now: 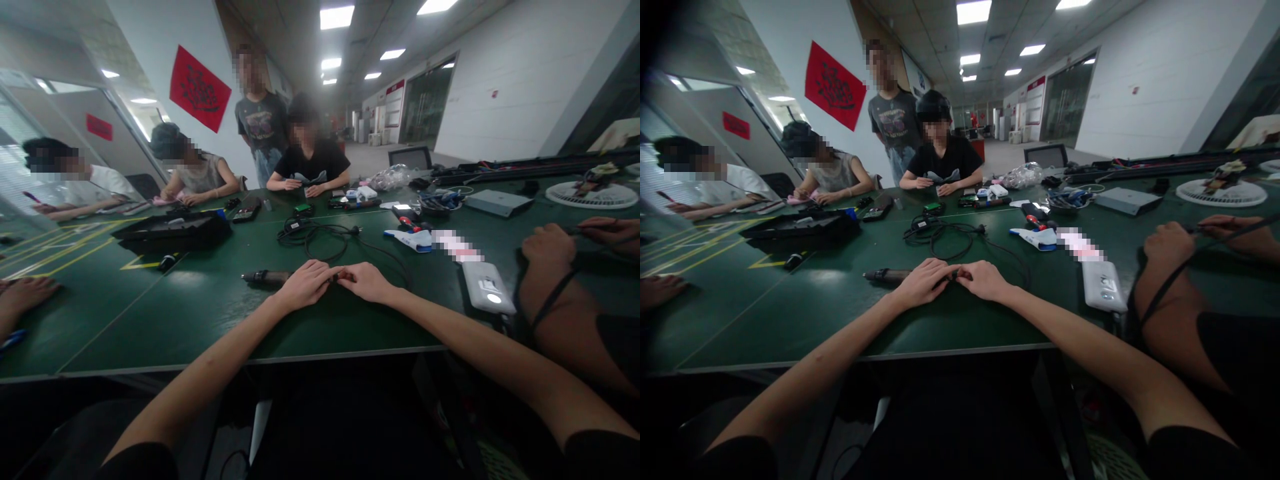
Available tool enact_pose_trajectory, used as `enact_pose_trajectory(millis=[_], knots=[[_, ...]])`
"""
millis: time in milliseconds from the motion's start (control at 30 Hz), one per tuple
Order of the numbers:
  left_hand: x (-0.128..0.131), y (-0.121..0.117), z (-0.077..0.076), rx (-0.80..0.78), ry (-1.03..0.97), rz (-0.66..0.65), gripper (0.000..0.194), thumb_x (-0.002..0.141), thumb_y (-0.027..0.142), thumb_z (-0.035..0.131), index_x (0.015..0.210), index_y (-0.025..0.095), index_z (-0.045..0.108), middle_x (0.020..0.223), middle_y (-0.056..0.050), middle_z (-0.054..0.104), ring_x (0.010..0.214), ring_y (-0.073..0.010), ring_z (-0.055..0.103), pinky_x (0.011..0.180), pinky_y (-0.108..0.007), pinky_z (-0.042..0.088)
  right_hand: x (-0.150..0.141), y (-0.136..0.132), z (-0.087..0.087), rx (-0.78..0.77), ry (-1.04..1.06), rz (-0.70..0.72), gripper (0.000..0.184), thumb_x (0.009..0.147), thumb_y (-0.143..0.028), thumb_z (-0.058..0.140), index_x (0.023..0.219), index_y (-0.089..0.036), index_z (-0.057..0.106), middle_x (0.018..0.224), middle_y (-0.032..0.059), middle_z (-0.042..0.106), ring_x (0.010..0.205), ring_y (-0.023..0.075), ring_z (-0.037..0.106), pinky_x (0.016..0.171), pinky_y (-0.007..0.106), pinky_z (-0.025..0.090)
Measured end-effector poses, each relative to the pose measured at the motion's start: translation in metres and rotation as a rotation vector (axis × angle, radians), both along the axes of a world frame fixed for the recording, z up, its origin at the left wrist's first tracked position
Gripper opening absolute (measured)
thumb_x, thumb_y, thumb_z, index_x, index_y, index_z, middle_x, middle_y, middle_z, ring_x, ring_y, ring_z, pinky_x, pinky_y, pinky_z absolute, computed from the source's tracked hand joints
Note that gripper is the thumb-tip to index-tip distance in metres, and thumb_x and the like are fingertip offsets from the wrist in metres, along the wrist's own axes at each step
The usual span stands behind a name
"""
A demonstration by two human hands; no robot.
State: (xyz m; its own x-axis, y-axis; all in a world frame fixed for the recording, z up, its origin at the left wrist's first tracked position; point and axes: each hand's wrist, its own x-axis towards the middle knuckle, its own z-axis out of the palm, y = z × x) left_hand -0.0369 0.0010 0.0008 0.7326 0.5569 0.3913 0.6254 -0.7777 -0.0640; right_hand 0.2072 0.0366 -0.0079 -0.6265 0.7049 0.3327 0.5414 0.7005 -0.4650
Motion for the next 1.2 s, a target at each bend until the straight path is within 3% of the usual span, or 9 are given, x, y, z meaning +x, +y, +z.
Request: enact_pose_trajectory(millis=[433, 600, 1033, 1200], knots=[[-0.0016, 0.0031, -0.0037, 0.029, -0.020, 0.013, 0.054, 0.107, 0.032, 0.048, 0.158, 0.022, 0.036, 0.118, -0.009, 0.065, 0.119, -0.0268, 0.059, 0.108, -0.046, 0.046, 0.0005, -0.0029, 0.0031, 0.003, -0.010, -0.004, 0.014, 0.097, -0.032, 0.068, 0.101, -0.021, 0.077, 0.093, 0.0035, 0.078, 0.082, 0.0179, 0.071, 0.072, 0.025, 0.045], [-0.0008, 0.0029, -0.0033, 0.021, -0.016, -0.024, 0.054, 0.106, 0.025, 0.046, 0.159, 0.023, 0.035, 0.120, -0.009, 0.065, 0.120, -0.0256, 0.059, 0.110, -0.045, 0.045, 0.0004, -0.0037, 0.0032, 0.006, -0.006, -0.008, 0.015, 0.098, -0.033, 0.067, 0.102, -0.022, 0.077, 0.095, 0.0041, 0.079, 0.085, 0.0190, 0.071, 0.073, 0.026, 0.046], [-0.0013, 0.0020, -0.0017, 0.028, -0.044, 0.012, 0.051, 0.107, 0.031, 0.048, 0.156, 0.022, 0.039, 0.119, -0.009, 0.065, 0.116, -0.0258, 0.060, 0.107, -0.045, 0.047, 0.0010, -0.0043, 0.0041, -0.013, -0.003, -0.002, 0.015, 0.097, -0.033, 0.068, 0.101, -0.021, 0.077, 0.094, 0.0043, 0.078, 0.083, 0.0188, 0.071, 0.073, 0.027, 0.046], [-0.0011, 0.0025, -0.0025, 0.035, 0.018, -0.034, 0.051, 0.106, 0.024, 0.044, 0.157, 0.023, 0.038, 0.119, -0.009, 0.065, 0.117, -0.0251, 0.059, 0.108, -0.044, 0.046, 0.0009, -0.0041, 0.0034, 0.014, 0.000, -0.005, 0.015, 0.098, -0.032, 0.067, 0.101, -0.021, 0.076, 0.095, 0.0047, 0.078, 0.083, 0.0186, 0.070, 0.072, 0.026, 0.044]])
